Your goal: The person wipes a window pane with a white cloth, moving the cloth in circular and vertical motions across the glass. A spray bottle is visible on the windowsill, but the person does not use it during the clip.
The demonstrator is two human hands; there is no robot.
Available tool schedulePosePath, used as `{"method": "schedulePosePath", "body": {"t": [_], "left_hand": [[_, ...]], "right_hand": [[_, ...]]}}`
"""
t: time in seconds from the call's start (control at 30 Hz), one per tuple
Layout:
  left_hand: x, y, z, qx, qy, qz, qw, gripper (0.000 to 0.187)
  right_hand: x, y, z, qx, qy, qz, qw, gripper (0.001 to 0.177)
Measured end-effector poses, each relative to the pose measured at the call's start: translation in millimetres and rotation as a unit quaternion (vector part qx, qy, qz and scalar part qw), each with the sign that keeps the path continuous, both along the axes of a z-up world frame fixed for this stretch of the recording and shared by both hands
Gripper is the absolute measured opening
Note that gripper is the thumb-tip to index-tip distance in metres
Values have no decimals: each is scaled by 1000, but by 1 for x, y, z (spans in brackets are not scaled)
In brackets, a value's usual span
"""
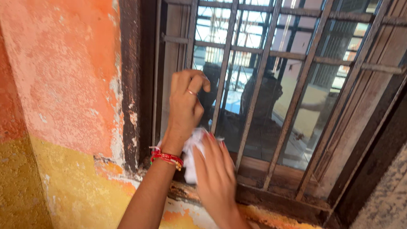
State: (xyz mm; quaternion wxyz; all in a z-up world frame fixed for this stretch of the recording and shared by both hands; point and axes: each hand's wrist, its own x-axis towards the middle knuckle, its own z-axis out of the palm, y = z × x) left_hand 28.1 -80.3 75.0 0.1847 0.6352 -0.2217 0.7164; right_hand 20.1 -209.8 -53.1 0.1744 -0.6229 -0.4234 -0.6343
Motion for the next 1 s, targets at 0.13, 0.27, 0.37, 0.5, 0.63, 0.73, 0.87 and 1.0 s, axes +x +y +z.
{"method": "schedulePosePath", "body": {"t": [0.13,0.27,0.37,0.5,0.63,0.73,0.87,1.0], "left_hand": [[3,0,0,5,-15,-12,1000,36],[3,-1,-1,11,-18,-10,1000,38],[1,-5,-1,11,-7,-2,1000,38],[-6,-5,1,18,-1,3,1000,38],[-4,-6,-1,24,10,23,999,43],[-2,-5,-4,16,21,20,999,47],[1,-17,-13,-9,8,-22,1000,47],[7,-37,-27,-19,6,-67,998,43]], "right_hand": [[21,28,-2,-112,64,-80,989,29],[18,17,-24,-135,128,-33,982,38],[2,-1,-32,-126,111,37,985,36],[-21,-27,-4,-116,-10,7,993,27],[-7,-75,70,12,61,251,966,24],[14,-73,112,48,-18,-1,999,66],[24,-42,99,59,76,32,995,78],[14,-37,41,104,192,113,969,79]]}}
